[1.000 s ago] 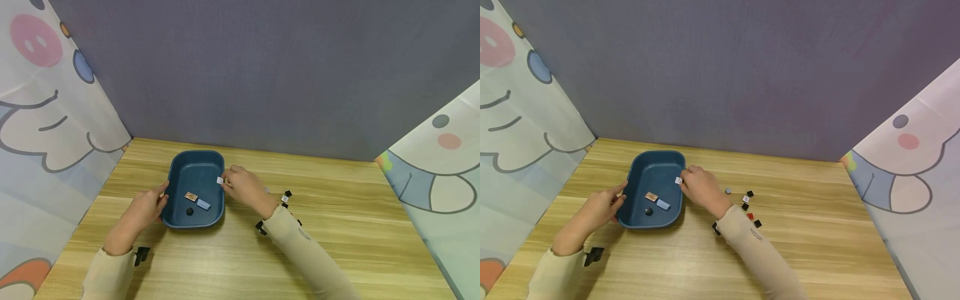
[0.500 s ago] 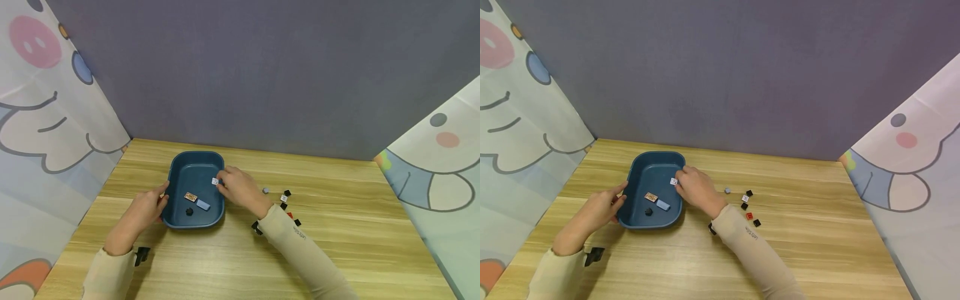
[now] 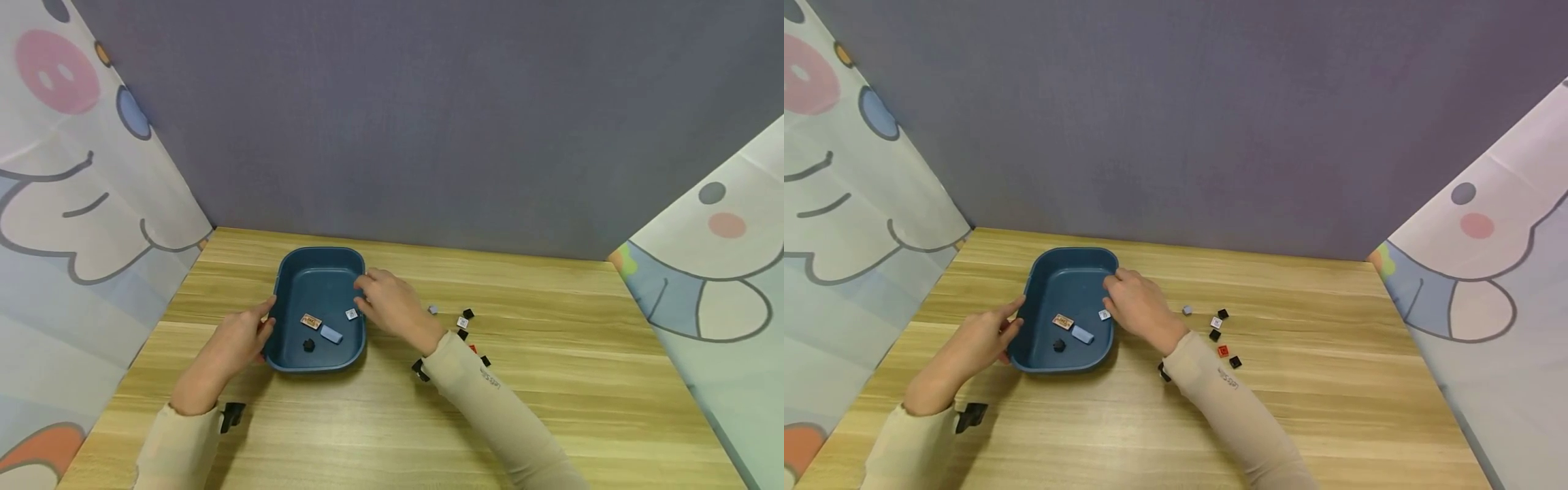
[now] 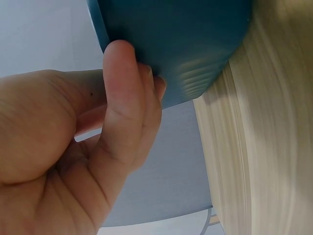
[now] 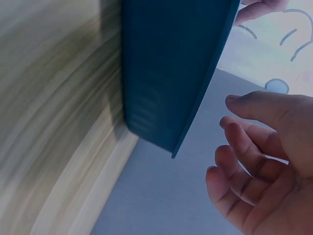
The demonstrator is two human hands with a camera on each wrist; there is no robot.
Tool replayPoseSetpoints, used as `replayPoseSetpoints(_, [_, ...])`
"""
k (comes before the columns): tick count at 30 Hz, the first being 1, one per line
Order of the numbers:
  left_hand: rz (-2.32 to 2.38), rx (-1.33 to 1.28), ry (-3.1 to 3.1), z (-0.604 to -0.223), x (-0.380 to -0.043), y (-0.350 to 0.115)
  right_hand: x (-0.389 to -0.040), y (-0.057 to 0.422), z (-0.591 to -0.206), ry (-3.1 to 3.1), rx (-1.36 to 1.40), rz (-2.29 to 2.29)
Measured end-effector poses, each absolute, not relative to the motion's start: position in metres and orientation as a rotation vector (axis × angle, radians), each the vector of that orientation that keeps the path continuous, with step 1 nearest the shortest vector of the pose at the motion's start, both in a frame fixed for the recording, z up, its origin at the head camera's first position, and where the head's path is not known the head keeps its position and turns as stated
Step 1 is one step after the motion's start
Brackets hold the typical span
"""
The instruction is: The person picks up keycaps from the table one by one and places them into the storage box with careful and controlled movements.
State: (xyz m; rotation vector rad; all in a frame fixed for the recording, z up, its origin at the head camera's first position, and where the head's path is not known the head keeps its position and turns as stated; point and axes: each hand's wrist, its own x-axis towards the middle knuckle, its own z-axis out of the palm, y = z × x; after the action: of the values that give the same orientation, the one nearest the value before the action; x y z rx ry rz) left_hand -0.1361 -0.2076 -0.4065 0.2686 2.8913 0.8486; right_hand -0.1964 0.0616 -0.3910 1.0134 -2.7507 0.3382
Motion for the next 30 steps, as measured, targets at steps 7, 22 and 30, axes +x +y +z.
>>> replayPoseSetpoints(7, [0.842,0.289,2.890,-0.406,-0.137,-0.206,-0.193,0.087,-0.390,-2.736,0.953,0.348])
replayPoseSetpoints(22, [0.881,0.300,2.868,-0.405,-0.136,-0.210,-0.183,0.166,-0.398,-2.784,0.843,0.337])
replayPoseSetpoints(30, [0.893,0.273,2.852,-0.406,-0.137,-0.213,-0.171,0.204,-0.403,-2.845,0.757,0.350])
